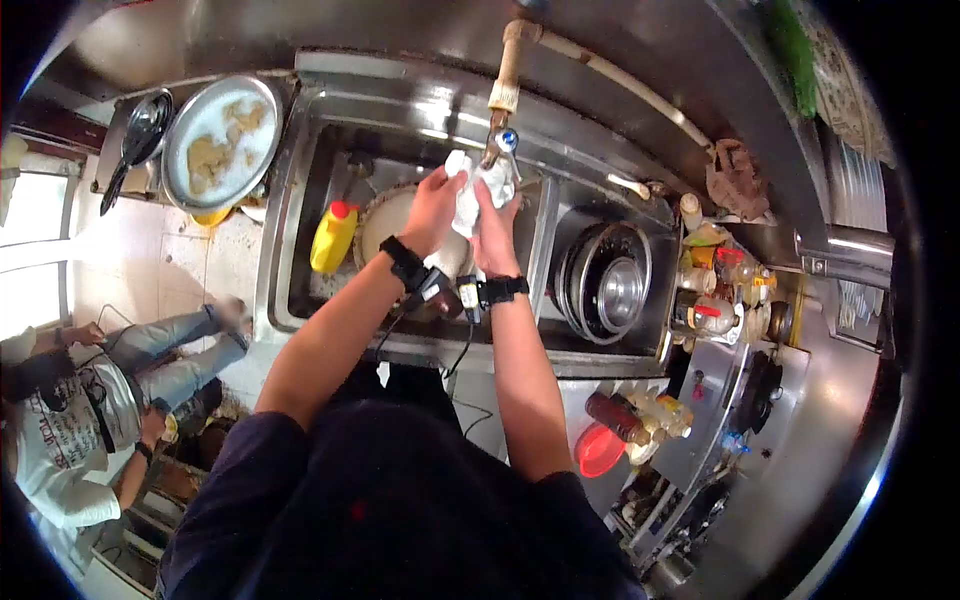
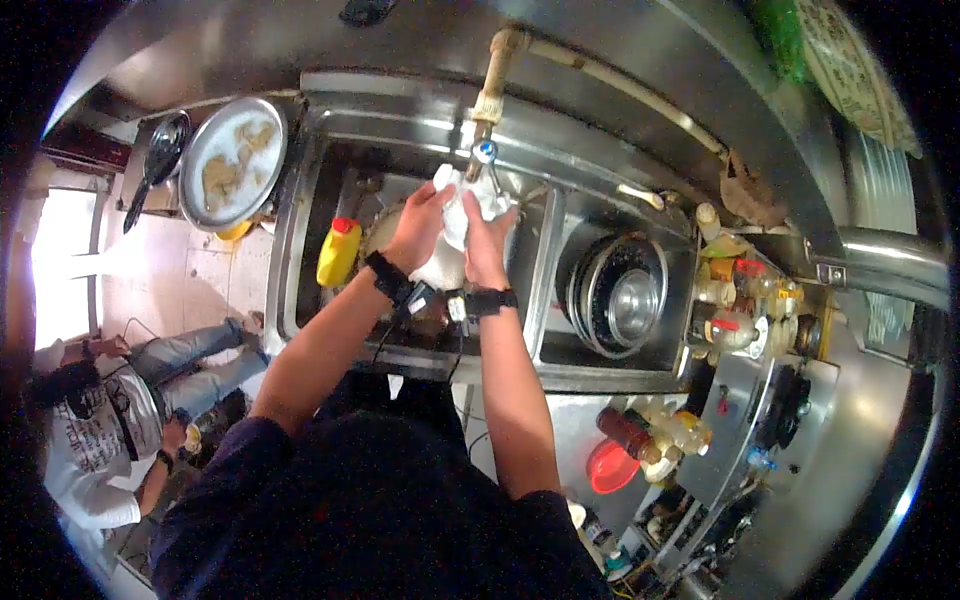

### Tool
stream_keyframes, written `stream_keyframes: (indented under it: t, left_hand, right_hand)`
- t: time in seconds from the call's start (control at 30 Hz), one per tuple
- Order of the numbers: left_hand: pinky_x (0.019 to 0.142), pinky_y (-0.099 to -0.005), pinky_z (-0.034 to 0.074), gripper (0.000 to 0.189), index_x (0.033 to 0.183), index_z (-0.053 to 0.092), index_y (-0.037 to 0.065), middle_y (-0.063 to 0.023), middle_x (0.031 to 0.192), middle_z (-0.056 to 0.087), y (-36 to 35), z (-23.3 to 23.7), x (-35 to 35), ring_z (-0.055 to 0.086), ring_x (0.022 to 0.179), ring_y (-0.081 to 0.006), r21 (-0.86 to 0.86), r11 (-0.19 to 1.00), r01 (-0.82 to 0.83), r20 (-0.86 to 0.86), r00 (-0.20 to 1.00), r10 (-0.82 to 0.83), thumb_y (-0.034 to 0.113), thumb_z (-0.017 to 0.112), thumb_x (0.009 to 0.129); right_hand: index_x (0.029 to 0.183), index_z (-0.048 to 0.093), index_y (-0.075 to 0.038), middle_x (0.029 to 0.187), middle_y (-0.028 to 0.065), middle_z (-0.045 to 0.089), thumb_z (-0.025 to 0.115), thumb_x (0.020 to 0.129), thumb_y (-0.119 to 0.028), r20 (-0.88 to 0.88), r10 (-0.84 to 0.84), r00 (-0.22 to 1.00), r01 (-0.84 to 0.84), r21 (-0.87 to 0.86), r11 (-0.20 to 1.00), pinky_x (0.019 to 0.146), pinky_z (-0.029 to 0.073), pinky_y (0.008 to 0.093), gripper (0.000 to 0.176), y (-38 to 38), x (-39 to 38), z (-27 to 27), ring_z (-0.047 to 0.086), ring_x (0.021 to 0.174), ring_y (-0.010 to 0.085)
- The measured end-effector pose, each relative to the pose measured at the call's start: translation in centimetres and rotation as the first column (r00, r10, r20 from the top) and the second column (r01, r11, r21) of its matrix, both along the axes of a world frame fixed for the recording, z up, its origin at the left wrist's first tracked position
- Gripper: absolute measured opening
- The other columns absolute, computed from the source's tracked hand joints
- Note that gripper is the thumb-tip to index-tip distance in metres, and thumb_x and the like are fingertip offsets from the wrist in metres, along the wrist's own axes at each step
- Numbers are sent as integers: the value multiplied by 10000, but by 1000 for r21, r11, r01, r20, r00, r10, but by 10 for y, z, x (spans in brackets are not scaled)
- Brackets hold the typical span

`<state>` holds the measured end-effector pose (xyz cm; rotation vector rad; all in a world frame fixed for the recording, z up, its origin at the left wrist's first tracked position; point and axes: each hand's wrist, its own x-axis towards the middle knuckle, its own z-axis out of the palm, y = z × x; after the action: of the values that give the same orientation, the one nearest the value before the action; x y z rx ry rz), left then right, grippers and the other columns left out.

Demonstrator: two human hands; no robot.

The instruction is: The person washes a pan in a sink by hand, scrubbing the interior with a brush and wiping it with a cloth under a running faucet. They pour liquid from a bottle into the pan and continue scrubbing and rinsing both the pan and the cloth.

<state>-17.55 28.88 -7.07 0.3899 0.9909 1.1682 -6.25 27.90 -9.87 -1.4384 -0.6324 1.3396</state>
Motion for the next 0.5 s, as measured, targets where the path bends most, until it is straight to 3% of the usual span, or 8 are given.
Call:
stream_keyframes:
  t: [0.03,0.07,0.17,0.2,0.33,0.37,0.43,0.5]
  left_hand:
    - [728,-272,451,210,1100,614,26,-1,973,640,6,1,0,577,863,-96,-5,1000,3,21,1000,-3,166,569,950]
    - [709,-264,446,196,1099,613,46,12,968,637,9,-2,-1,574,852,-85,-21,1000,11,11,1000,-11,167,570,951]
    - [714,-259,486,224,1162,590,65,-15,1018,644,15,-13,-4,613,883,-111,48,998,47,124,991,-52,164,555,964]
    - [805,-292,509,226,1174,577,56,-41,1074,648,15,-12,-4,629,977,-143,77,996,45,111,992,-54,150,536,973]
    - [817,-275,482,243,1198,566,43,-23,1063,640,17,-14,-7,604,970,-119,72,997,-15,-4,1000,16,144,517,982]
    - [817,-275,482,243,1198,566,43,-23,1063,640,18,-13,-8,604,970,-119,72,997,-13,-5,1000,13,144,517,982]
    - [735,-248,432,159,1075,563,13,6,939,599,21,-11,-11,503,834,-74,339,941,8,-292,951,97,134,503,989]
    - [746,-243,419,165,1073,551,0,4,929,589,27,-15,-14,474,838,-75,397,918,17,-303,946,114,134,498,992]
  right_hand:
    - [1519,72,-79,1445,165,374,667,903,-267,-203,33,979,-10,114,993,1013,427,396,877,2,1,1,443,1281,274]
    - [1504,117,-75,1403,140,431,611,938,-167,-262,46,964,-8,142,990,974,465,372,757,0,7,6,509,1220,235]
    - [1510,119,-69,1400,145,436,597,947,-173,-372,58,926,-18,111,994,951,483,362,746,2,23,-3,524,1208,242]
    - [1331,415,-79,1269,74,561,510,1000,-234,-367,-13,930,47,84,995,911,511,395,378,-1,19,-5,572,1150,222]
    - [1358,395,-90,1272,74,560,521,996,-273,-356,-41,934,93,130,987,935,496,381,425,-1,22,-13,569,1158,217]
    - [1430,289,-74,1351,111,488,549,979,-302,-360,-7,933,60,136,989,953,483,387,569,-1,22,-13,541,1193,230]
    - [1503,183,-58,1430,149,417,577,962,-331,-368,26,930,28,139,990,971,470,393,722,-4,23,-12,514,1228,244]
    - [1360,443,-116,1299,56,561,467,998,-426,-385,-15,923,20,9,1000,970,470,373,477,-8,21,7,568,1167,203]
